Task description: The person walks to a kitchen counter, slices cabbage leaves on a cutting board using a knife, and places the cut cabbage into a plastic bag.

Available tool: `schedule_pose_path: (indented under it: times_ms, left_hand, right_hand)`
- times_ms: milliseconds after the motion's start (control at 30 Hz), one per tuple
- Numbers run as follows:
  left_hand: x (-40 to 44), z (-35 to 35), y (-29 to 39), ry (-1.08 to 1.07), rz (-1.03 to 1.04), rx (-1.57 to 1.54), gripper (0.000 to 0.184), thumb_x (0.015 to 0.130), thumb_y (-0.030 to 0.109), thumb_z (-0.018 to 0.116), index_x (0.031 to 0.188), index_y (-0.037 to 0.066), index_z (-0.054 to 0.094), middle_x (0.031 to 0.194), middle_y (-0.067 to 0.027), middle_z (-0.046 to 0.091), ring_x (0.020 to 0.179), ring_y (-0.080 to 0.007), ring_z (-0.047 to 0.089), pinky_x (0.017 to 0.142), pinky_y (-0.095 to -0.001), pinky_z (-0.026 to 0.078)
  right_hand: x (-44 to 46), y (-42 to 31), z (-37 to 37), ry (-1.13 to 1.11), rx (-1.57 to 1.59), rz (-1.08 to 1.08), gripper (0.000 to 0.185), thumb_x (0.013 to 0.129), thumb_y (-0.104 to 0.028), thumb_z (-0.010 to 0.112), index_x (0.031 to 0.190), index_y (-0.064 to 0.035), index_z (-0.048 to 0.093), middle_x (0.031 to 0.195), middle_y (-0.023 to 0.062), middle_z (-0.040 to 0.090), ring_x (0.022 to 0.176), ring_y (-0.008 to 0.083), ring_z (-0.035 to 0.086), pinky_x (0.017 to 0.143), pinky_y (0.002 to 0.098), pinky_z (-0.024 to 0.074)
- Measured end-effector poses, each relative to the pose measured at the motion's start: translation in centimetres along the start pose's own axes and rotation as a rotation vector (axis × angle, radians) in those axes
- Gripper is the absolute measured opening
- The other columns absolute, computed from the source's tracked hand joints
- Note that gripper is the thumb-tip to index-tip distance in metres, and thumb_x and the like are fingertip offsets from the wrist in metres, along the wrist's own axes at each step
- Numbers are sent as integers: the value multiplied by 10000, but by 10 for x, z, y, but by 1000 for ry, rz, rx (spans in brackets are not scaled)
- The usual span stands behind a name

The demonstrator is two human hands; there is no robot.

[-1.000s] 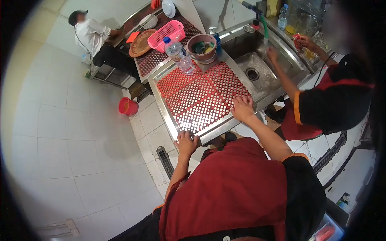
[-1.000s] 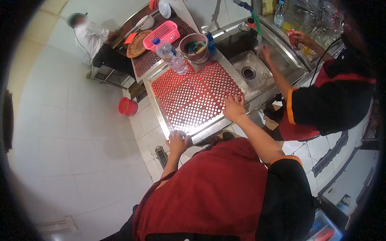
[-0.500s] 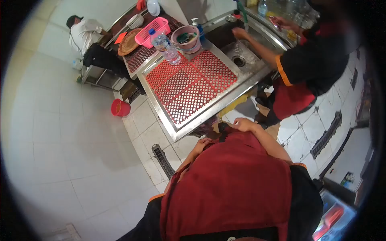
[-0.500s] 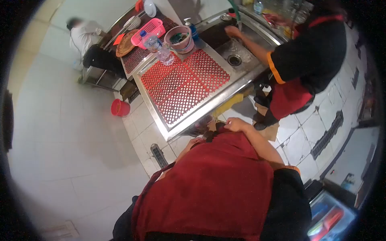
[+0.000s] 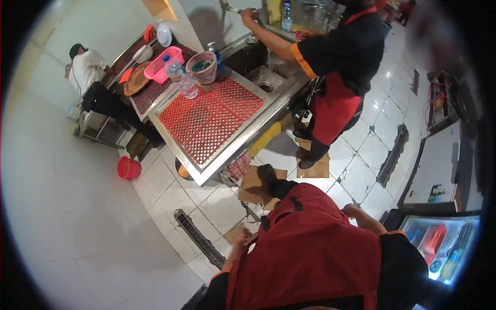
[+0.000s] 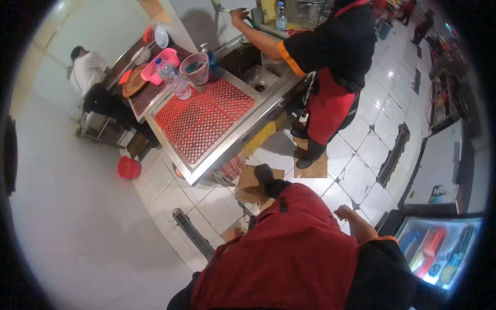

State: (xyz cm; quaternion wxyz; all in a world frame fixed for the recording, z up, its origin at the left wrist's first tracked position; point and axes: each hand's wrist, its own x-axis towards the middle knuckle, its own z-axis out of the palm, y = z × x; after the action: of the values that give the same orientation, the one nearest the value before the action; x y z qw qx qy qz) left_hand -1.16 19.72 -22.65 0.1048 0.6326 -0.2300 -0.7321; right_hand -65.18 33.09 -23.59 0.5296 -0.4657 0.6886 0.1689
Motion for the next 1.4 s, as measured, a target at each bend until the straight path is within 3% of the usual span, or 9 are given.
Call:
schedule_pose_path:
  times_ms: [100, 200, 433, 533, 767, 1067, 1167, 1233, 1400]
  left_hand:
    - [-23, 27, -61, -141, -100, 185, 433, 943, 407, 468, 1189, 71, 588, 992, -87, 682, 850, -228, 667, 691, -369, 508]
    - [-34, 40, -55, -232, -117, 353, 418, 932, 397, 495, 1186, 79, 594, 983, -75, 685, 858, -222, 668, 702, -377, 515]
    - [30, 27, 77, -288, 1, 581, 391, 907, 374, 557, 1179, 99, 608, 963, -48, 691, 876, -208, 670, 725, -396, 531]
    - [54, 27, 180, -193, 78, 823, 448, 923, 479, 523, 1136, 96, 617, 872, -55, 687, 807, -190, 661, 675, -371, 513]
    - [-26, 94, 383, -31, 251, 626, 405, 947, 428, 530, 897, 35, 616, 734, -52, 653, 655, -147, 644, 492, -256, 405]
    - [-21, 64, 441, 148, 301, 499, 392, 919, 385, 590, 1031, 12, 634, 873, -123, 704, 751, -168, 671, 680, -321, 504]
    - [5, 7, 472, 522, 774, 533, 372, 879, 311, 641, 1042, -23, 643, 883, -135, 700, 809, -208, 672, 739, -337, 522]
    - [40, -41, 487, 754, 1076, 569, 389, 815, 290, 684, 1034, -30, 652, 939, -177, 695, 894, -297, 665, 820, -372, 516]
    - [43, -76, 553, 900, 910, 770, 493, 790, 351, 683, 1132, 2, 623, 1180, -235, 617, 1076, -389, 590, 945, -445, 461]
  right_hand:
    - [-34, -7, 34, -72, 246, 229, 349, 865, -317, 638, 1015, -7, 691, 966, 124, 706, 773, 251, 677, 633, 435, 559]
    - [50, 82, 125, 78, 1390, -372, 255, 825, -183, 646, 1062, -121, 719, 1007, 64, 708, 906, 228, 663, 764, 349, 536]
    - [-91, -41, 25, 366, 463, 33, 419, 832, -284, 700, 1069, 61, 669, 957, 139, 710, 867, 210, 638, 734, 355, 523]
    - [-97, -30, 24, 340, 1332, 410, 404, 890, -319, 601, 1195, -55, 579, 1024, 142, 678, 838, 268, 645, 734, 462, 491]
    - [-68, 11, 16, 349, 1408, 337, 313, 891, -290, 563, 1160, -131, 568, 1015, 115, 658, 826, 258, 625, 716, 457, 458]
    - [-30, 10, -18, 27, 754, 231, 310, 925, -326, 542, 1157, -124, 576, 988, 67, 669, 778, 212, 641, 632, 422, 465]
    - [-22, -24, -57, -5, 641, 302, 305, 934, -326, 542, 1162, -125, 578, 963, 53, 671, 741, 206, 640, 612, 413, 463]
    - [-21, -49, -78, 310, 1079, 365, 235, 904, -273, 581, 1109, -158, 570, 850, 51, 654, 633, 189, 612, 546, 368, 438]
    - [27, -152, -128, 462, 1371, 245, 265, 862, -280, 609, 1083, -135, 586, 824, 57, 656, 620, 183, 605, 523, 359, 432]
